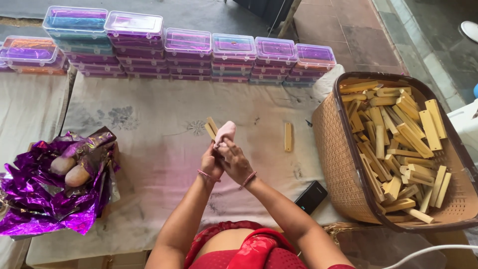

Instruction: Wrap small wooden blocks in silver foil and pack them into containers.

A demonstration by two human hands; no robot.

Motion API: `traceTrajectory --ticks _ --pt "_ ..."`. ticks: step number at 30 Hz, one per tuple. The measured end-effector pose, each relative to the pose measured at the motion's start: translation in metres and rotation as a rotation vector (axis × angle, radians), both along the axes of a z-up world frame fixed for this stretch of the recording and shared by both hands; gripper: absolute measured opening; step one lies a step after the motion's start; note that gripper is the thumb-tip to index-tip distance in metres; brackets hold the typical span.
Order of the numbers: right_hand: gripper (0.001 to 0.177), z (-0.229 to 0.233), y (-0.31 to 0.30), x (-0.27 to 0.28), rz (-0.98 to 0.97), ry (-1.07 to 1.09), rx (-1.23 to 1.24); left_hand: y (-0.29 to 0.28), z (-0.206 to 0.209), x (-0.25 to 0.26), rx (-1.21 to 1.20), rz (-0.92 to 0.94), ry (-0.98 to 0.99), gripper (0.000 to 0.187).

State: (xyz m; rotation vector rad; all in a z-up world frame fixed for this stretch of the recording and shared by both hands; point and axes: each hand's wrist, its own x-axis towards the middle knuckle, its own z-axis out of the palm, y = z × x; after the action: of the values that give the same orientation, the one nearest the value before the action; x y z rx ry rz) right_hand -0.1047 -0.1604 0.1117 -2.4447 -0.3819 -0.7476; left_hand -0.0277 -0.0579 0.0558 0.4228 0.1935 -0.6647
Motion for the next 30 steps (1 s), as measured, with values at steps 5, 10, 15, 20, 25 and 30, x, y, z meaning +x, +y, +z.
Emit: traceTrajectory --ticks 5,10,15,20,25,30 --pt "0.05 -0.006 -0.022 0.015 -0.044 0.321 0.355 -0.001 -0.05 0.015 -0.046 0.104 -0.05 0.037" --pt "0.049 0.004 -0.066 0.008 0.221 0.573 0.388 0.039 -0.027 0.026 0.309 0.242 -0.593 0.092" --pt "0.03 -0.012 -0.083 0.017 0.143 0.539 0.094 0.055 -0.047 0.025 1.073 -0.116 -1.042 0.068" --pt "0.023 -0.036 -0.056 0.02 -0.181 0.465 -0.176 0.05 -0.086 0.009 1.432 0.065 -1.439 0.051" --pt "0.042 -0.064 0.008 0.011 -0.001 0.012 -0.214 0.051 -0.128 0.004 1.476 0.293 -1.468 0.037" --pt "0.054 -0.103 -0.02 0.002 -0.171 0.064 -0.525 0.053 -0.123 0.004 1.541 0.185 -1.443 0.035"
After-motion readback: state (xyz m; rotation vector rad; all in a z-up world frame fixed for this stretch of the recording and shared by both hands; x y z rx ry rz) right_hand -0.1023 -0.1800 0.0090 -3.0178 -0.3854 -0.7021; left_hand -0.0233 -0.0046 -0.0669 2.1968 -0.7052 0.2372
